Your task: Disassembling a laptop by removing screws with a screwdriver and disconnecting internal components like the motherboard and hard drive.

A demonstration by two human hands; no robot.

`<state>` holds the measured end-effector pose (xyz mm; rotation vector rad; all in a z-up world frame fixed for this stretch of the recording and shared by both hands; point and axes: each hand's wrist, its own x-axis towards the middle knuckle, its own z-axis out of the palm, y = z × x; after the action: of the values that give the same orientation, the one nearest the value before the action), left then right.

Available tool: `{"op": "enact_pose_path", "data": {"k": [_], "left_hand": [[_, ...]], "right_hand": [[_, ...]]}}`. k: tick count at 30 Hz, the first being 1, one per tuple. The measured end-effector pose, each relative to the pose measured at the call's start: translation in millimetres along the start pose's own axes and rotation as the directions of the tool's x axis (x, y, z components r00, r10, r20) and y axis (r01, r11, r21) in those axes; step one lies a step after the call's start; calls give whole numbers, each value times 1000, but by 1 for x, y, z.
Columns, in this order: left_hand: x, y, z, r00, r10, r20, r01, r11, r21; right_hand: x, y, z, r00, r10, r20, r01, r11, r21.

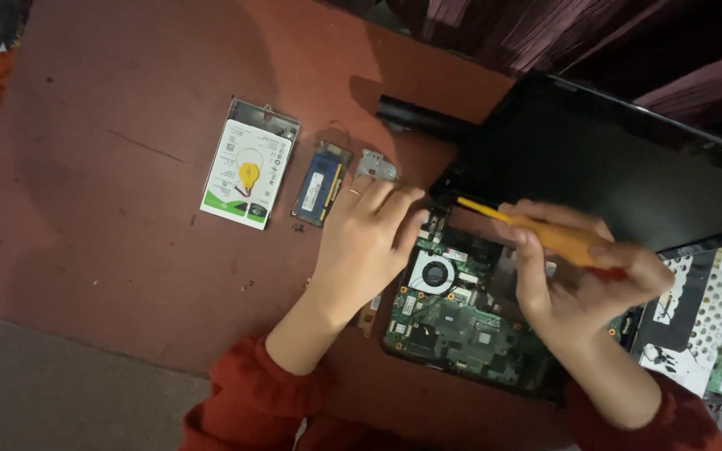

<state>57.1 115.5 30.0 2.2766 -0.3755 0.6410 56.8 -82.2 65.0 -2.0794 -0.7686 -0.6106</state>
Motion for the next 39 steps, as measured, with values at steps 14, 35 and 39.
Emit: {"op": "enact_pose_path", "data": {"k": [14,35,39], "left_hand": [[6,21,44,972,-3,-233,53,976,211],[6,116,77,989,-106,102,147,741,-655],[-11,118,85,969,-138,205,242,692,-680]], "right_hand": [[-82,-30,-66,930,313,-190,-327,944,-44],[-103,17,-96,714,527,-461,-363,841,400],[-104,25,-108,648,585,-487,-321,790,522]]}}
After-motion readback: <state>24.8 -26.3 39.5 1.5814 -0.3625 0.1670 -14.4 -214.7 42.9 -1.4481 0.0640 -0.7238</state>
